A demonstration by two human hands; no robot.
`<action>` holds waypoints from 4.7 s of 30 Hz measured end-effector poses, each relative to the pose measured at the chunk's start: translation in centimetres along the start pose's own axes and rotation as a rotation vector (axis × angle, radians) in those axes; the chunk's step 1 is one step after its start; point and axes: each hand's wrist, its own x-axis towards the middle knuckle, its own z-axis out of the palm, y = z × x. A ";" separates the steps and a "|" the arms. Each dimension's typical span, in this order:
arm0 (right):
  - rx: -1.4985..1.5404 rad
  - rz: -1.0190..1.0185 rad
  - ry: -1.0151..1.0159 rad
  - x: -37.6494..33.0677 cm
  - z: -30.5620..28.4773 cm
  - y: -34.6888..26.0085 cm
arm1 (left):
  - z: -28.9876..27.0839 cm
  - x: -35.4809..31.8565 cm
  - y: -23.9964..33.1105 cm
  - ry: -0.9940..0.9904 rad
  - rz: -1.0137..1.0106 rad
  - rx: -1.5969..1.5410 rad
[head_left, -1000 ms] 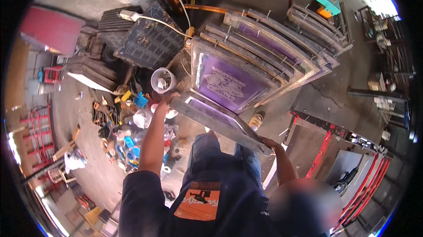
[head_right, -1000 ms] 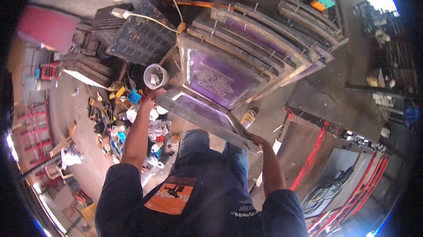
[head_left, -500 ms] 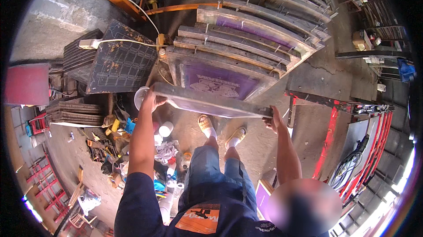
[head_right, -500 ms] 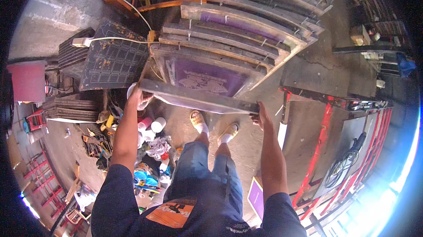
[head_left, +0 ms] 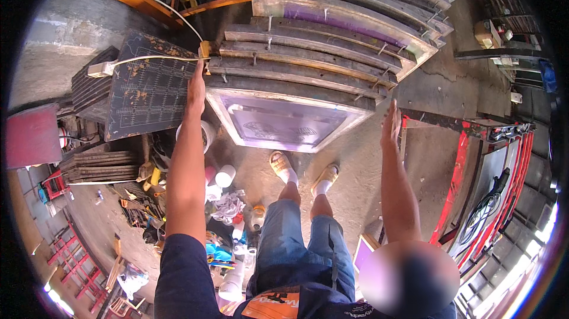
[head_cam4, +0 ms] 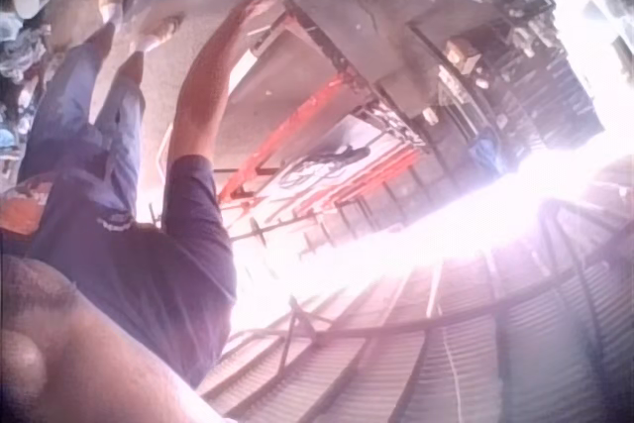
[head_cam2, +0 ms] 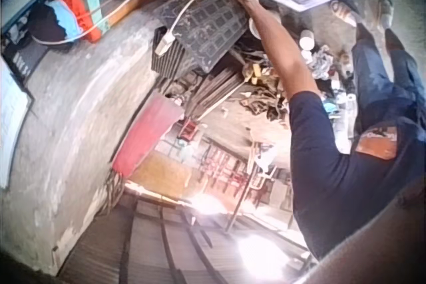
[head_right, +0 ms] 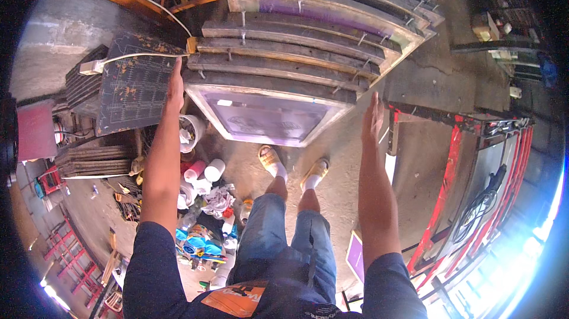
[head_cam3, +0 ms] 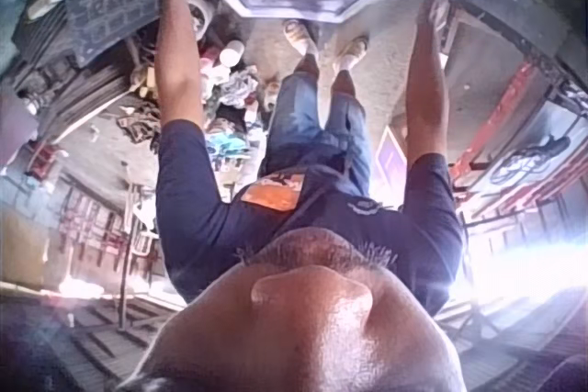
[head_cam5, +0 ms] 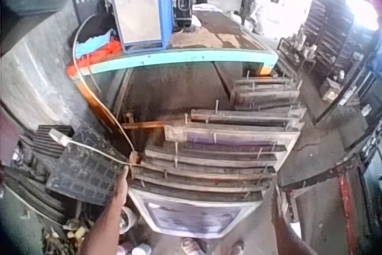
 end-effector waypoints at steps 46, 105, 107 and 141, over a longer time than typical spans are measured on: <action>-0.113 -0.239 -0.095 -12.2 -2.4 -1.4 | -4.3 -10.5 -8.1 0.244 0.762 0.846; -1.102 -1.623 -1.272 -47.6 -21.8 11.4 | 34.1 -125.5 -27.8 1.937 -0.979 -0.484; -1.217 -1.704 -1.321 -52.4 -24.8 14.0 | 33.4 -128.7 -30.3 2.009 -0.978 -0.509; -1.199 -1.891 -2.040 -138.6 -45.9 93.6 | 6.8 -201.6 -84.8 1.773 -1.570 -0.723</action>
